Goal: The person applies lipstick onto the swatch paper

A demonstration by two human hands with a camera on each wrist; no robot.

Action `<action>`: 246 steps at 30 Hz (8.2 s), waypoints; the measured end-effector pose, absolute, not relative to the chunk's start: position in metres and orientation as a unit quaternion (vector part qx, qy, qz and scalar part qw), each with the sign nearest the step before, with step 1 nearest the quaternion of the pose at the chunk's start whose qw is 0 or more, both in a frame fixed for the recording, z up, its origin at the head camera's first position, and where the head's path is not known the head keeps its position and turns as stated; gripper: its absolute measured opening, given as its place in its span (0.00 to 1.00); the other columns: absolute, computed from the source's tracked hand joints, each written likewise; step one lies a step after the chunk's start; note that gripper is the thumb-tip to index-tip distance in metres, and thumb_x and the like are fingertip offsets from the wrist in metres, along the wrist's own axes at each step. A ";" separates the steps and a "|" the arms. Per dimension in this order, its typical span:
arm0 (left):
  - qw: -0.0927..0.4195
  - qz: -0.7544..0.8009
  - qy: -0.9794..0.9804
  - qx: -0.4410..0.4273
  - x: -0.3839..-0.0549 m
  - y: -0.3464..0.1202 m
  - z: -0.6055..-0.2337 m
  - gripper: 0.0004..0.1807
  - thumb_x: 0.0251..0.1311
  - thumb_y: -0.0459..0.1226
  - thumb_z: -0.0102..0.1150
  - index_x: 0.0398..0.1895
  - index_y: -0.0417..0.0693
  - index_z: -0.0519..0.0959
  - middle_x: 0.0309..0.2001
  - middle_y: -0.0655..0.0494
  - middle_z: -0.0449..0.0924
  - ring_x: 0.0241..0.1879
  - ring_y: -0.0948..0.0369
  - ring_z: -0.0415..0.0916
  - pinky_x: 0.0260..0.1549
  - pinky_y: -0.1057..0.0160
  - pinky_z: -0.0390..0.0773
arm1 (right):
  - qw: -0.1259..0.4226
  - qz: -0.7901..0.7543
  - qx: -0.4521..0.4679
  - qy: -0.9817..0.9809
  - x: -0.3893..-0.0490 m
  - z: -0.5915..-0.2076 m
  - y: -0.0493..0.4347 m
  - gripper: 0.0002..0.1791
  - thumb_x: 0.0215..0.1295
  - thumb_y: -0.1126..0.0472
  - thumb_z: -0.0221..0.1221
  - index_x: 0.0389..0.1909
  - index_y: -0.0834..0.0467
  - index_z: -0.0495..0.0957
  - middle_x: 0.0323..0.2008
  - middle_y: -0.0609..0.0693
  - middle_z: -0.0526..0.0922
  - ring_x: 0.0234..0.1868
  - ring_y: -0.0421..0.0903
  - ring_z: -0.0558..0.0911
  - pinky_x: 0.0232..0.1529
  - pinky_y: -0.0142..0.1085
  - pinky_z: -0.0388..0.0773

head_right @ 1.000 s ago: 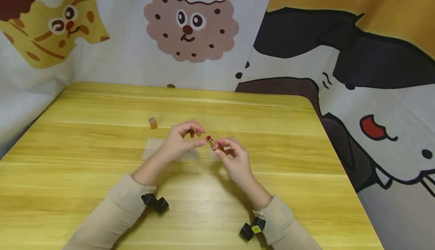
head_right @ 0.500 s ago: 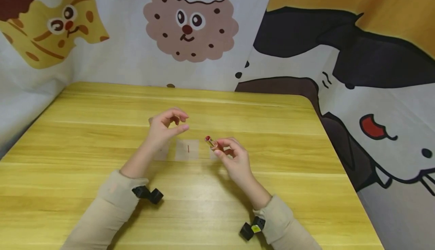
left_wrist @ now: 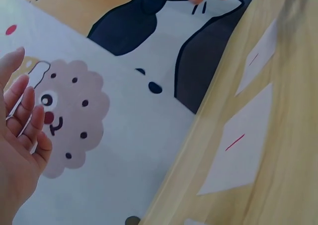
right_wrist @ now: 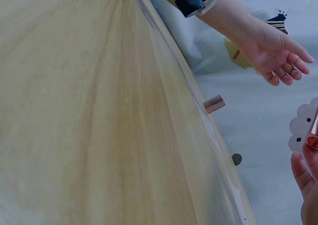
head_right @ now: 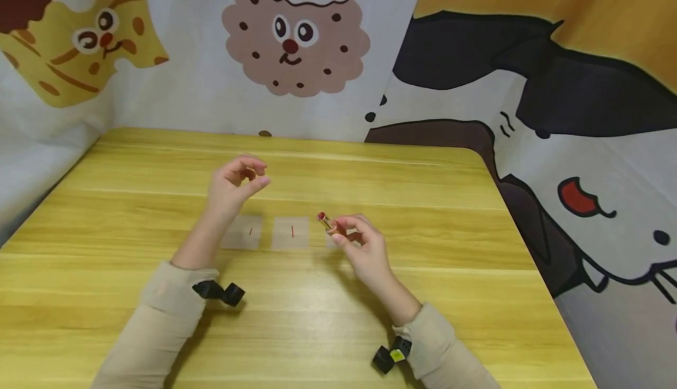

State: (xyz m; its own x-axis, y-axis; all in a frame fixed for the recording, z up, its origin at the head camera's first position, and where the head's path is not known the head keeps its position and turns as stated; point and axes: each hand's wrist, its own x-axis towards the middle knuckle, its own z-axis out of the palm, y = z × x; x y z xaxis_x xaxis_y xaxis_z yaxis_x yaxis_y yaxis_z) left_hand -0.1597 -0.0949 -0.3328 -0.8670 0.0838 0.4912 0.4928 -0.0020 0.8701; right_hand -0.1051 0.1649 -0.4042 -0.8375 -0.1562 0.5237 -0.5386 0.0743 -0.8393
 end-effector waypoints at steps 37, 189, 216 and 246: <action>0.140 -0.638 -0.754 -0.073 -0.185 -0.157 -0.358 0.17 0.57 0.30 0.64 0.49 0.29 0.76 0.47 0.35 0.76 0.48 0.50 0.70 0.42 0.62 0.66 | 0.148 0.625 0.228 -0.732 -0.100 -0.393 0.161 0.13 0.52 0.85 0.59 0.40 0.74 0.77 0.36 0.55 0.81 0.38 0.41 0.79 0.36 0.32 0.76; 0.157 -0.684 -0.690 -0.177 -0.161 -0.080 -0.338 0.12 0.54 0.31 0.68 0.41 0.35 0.81 0.35 0.51 0.81 0.39 0.58 0.75 0.43 0.57 0.67 | 0.142 0.625 0.235 -0.731 -0.105 -0.410 0.164 0.13 0.55 0.81 0.60 0.42 0.70 0.79 0.38 0.61 0.80 0.39 0.44 0.79 0.37 0.33 0.77; 0.105 -0.688 -0.692 -0.190 -0.128 -0.042 -0.329 0.12 0.53 0.24 0.65 0.41 0.29 0.79 0.36 0.41 0.81 0.39 0.58 0.74 0.45 0.50 0.69 | 0.143 0.626 0.221 -0.734 -0.105 -0.410 0.166 0.12 0.56 0.80 0.61 0.42 0.69 0.78 0.39 0.57 0.80 0.39 0.44 0.79 0.37 0.33 0.77; 0.085 -0.671 -0.707 -0.209 -0.112 -0.027 -0.327 0.11 0.52 0.24 0.66 0.40 0.29 0.80 0.36 0.40 0.81 0.38 0.55 0.75 0.45 0.46 0.70 | 0.146 0.626 0.213 -0.736 -0.106 -0.407 0.167 0.12 0.56 0.79 0.61 0.42 0.69 0.79 0.38 0.57 0.80 0.39 0.43 0.79 0.38 0.32 0.77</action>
